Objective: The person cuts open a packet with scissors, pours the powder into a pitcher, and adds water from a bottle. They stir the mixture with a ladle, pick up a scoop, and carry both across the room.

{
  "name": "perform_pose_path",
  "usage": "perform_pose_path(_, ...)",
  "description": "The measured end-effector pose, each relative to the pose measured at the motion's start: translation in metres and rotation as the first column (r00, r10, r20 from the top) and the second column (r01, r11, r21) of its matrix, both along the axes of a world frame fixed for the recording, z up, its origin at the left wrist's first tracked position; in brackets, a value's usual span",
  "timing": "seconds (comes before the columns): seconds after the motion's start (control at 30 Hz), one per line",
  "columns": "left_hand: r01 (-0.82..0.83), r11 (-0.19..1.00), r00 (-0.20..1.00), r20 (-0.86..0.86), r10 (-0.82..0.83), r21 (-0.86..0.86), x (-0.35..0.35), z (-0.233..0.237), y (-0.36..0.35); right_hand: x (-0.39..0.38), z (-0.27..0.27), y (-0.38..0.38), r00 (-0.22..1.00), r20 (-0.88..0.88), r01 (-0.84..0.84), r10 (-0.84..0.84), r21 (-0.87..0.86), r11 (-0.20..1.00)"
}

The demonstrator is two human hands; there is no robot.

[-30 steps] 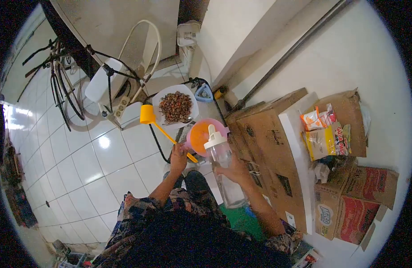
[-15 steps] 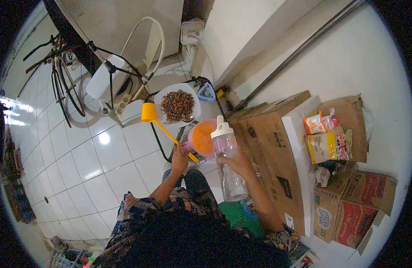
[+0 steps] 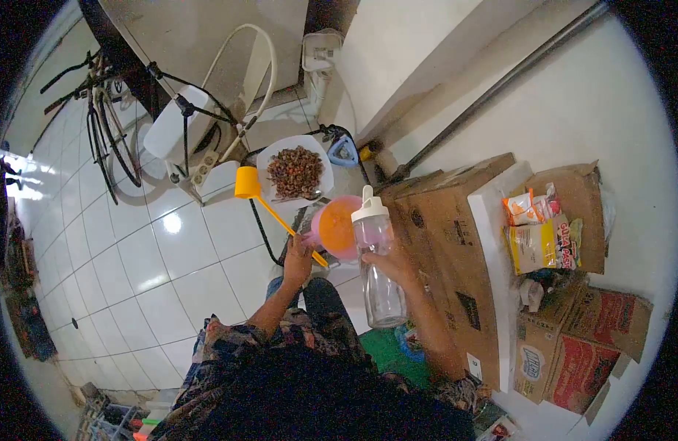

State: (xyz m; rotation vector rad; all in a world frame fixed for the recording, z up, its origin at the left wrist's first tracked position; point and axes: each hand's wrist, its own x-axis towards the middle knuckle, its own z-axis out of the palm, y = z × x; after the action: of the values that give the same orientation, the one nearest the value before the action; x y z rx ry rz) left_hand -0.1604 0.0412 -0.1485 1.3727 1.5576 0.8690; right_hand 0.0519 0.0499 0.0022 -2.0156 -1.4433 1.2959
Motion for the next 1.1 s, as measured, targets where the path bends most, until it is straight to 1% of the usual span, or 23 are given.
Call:
perform_pose_path(0.03,-0.001,1.0,1.0,0.015,0.001,-0.02,0.0,0.0,0.0,-0.003,0.004,0.002,1.0,0.005,0.022,-0.022,-0.018,1.0)
perform_pose_path(0.07,-0.002,1.0,1.0,0.014,0.002,-0.019,0.0,0.001,0.0,0.001,-0.004,0.001,1.0,0.005,0.021,-0.021,-0.018,1.0)
perform_pose_path(0.13,0.008,1.0,1.0,-0.001,-0.008,-0.023,0.0,0.004,0.0,0.006,-0.018,0.001,0.997,-0.044,-0.063,0.063,0.014,0.998)
perform_pose_path(0.17,0.006,1.0,1.0,0.0,-0.006,-0.023,0.0,0.005,0.0,0.01,-0.023,-0.002,0.997,-0.043,-0.064,0.064,0.013,0.998)
perform_pose_path(0.23,0.008,0.999,1.0,-0.017,-0.009,-0.036,-0.001,0.007,0.0,0.006,-0.019,-0.001,0.992,0.059,-0.114,0.112,0.042,0.993)
perform_pose_path(0.27,0.007,0.999,1.0,-0.018,-0.008,-0.035,-0.001,0.008,0.0,0.004,-0.016,-0.001,0.992,0.059,-0.115,0.112,0.042,0.992)
perform_pose_path(0.33,-0.005,0.997,1.0,0.002,0.005,-0.083,0.0,0.011,0.0,-0.003,-0.007,0.001,0.991,0.065,-0.112,0.118,-0.089,0.99)
perform_pose_path(0.47,-0.004,0.998,1.0,-0.016,0.003,-0.055,0.0,0.011,0.0,-0.009,-0.005,-0.004,0.982,0.118,-0.144,0.149,-0.049,0.988)
perform_pose_path(0.53,-0.002,0.995,1.0,-0.006,0.002,-0.104,0.0,0.009,0.002,-0.012,-0.002,-0.006,0.948,0.232,-0.205,0.216,-0.071,0.976)
perform_pose_path(0.57,-0.003,0.995,1.0,-0.006,0.002,-0.103,0.0,0.008,0.001,-0.014,0.001,-0.007,0.948,0.233,-0.205,0.216,-0.071,0.976)
perform_pose_path(0.63,0.003,0.998,0.999,-0.034,-0.005,-0.058,0.0,0.009,0.001,-0.018,0.011,-0.009,0.936,0.256,-0.19,0.24,-0.206,0.96)
perform_pose_path(0.67,0.003,0.998,0.999,-0.034,-0.005,-0.058,0.0,0.01,0.001,-0.019,0.012,-0.011,0.936,0.256,-0.19,0.24,-0.207,0.96)
perform_pose_path(0.73,-0.005,0.996,1.0,-0.001,0.005,-0.084,0.0,0.01,0.001,-0.02,0.015,-0.015,0.923,0.313,-0.142,0.222,-0.261,0.955)
perform_pose_path(0.87,-0.006,0.998,1.0,-0.03,0.005,-0.055,0.001,0.008,0.001,-0.022,0.025,-0.027,0.933,0.273,-0.177,0.236,-0.226,0.958)
perform_pose_path(0.93,-0.008,1.0,1.0,-0.025,0.007,-0.018,0.001,0.006,0.0,-0.02,0.024,-0.032,0.897,0.355,-0.167,0.262,-0.277,0.946)
perform_pose_path(0.97,-0.006,1.0,1.0,-0.024,0.005,-0.017,0.001,0.006,0.0,-0.019,0.026,-0.034,0.898,0.356,-0.165,0.26,-0.276,0.947)
perform_pose_path(1.03,0.004,0.997,0.998,-0.057,0.0,0.073,0.001,0.002,-0.001,-0.02,0.038,-0.034,0.904,0.309,-0.201,0.297,-0.305,0.931)
perform_pose_path(1.1,0.004,0.997,0.998,-0.063,0.0,0.073,0.001,-0.001,-0.001,-0.016,0.034,-0.04,0.913,0.301,-0.187,0.277,-0.294,0.937)
